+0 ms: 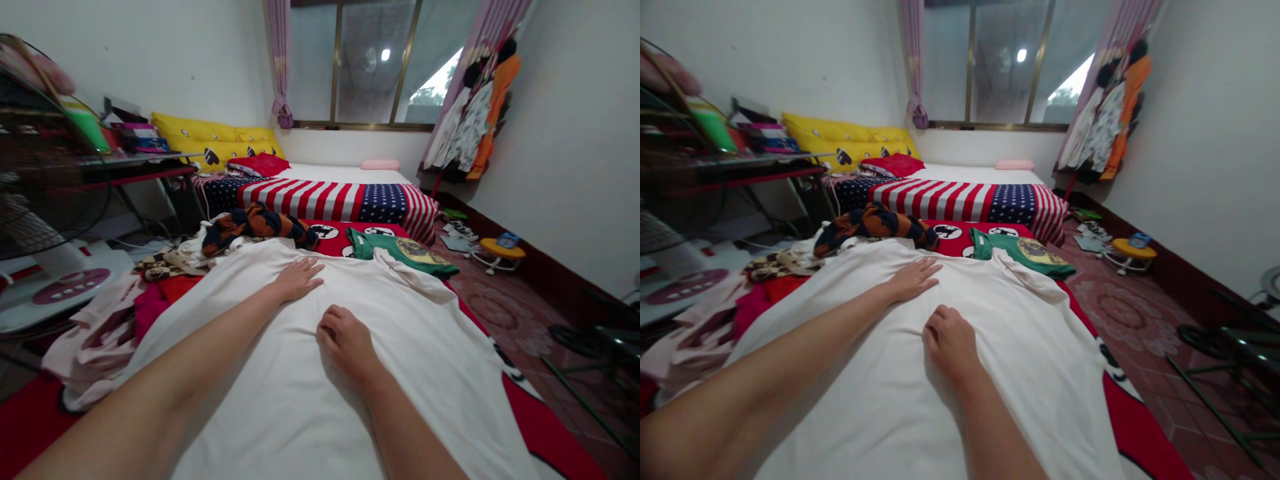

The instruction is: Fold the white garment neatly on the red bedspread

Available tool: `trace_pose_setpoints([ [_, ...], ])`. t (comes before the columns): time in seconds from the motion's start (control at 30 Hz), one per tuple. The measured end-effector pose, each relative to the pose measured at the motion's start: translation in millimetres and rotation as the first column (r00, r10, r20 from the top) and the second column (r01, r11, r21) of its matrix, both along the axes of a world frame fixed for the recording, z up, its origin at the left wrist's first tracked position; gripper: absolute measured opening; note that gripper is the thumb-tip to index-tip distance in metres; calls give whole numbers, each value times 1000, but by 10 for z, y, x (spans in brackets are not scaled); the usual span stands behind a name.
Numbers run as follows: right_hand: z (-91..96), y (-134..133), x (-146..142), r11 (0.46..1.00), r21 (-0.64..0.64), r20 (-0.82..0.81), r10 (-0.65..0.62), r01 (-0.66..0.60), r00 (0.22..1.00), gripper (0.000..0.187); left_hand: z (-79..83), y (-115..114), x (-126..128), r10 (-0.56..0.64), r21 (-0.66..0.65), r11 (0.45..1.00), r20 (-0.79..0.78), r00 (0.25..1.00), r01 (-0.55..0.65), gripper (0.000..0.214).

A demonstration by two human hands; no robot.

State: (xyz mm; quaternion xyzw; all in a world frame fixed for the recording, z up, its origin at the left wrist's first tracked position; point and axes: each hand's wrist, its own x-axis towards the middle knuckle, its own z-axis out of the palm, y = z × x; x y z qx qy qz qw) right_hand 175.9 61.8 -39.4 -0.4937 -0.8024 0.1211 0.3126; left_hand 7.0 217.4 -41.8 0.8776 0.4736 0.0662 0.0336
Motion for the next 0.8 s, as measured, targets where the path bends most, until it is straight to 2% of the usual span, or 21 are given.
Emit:
trace_pose_setpoints([
  [0.07, 19, -19, -10, 1000, 0, 31, -7, 7, 999, 18, -4, -29, 4, -2, 33, 999, 23, 1000, 1, 55],
  [0.17, 20, -31, -6, 1000, 23, 20, -3, 2, 1000, 10, 21, -129, 7, -8, 40, 999, 37, 999, 6, 55],
  [0.33, 14, -28, 2, 1000, 7, -22, 21, -20, 1000, 11, 52, -359, -84, -124, 3, 992, 35, 992, 124, 55],
  [0.43, 6, -15, 22, 999, 24, -110, -32, 35, 993, 9, 61, -414, -67, -43, -29, 999, 5, 999, 43, 51],
  [0.53, -35, 25, 64, 984, 42, -208, -159, 171, 965, 12, 56, -437, 57, 70, -19, 997, 2, 998, -70, 53],
  [0.6, -76, 61, 91, 970, 17, -229, -232, 242, 945, 13, 48, -460, 148, 47, -17, 999, 22, 999, -47, 56],
  [0.7, -125, 106, 107, 962, -19, -269, -267, 272, 925, 14, 69, -515, 255, 3, -62, 998, 30, 1000, -1, 54],
  [0.8, -138, 131, 104, 957, -25, -403, -273, 288, 873, 17, 111, -613, 391, 91, -31, 996, 50, 995, -89, 51],
])
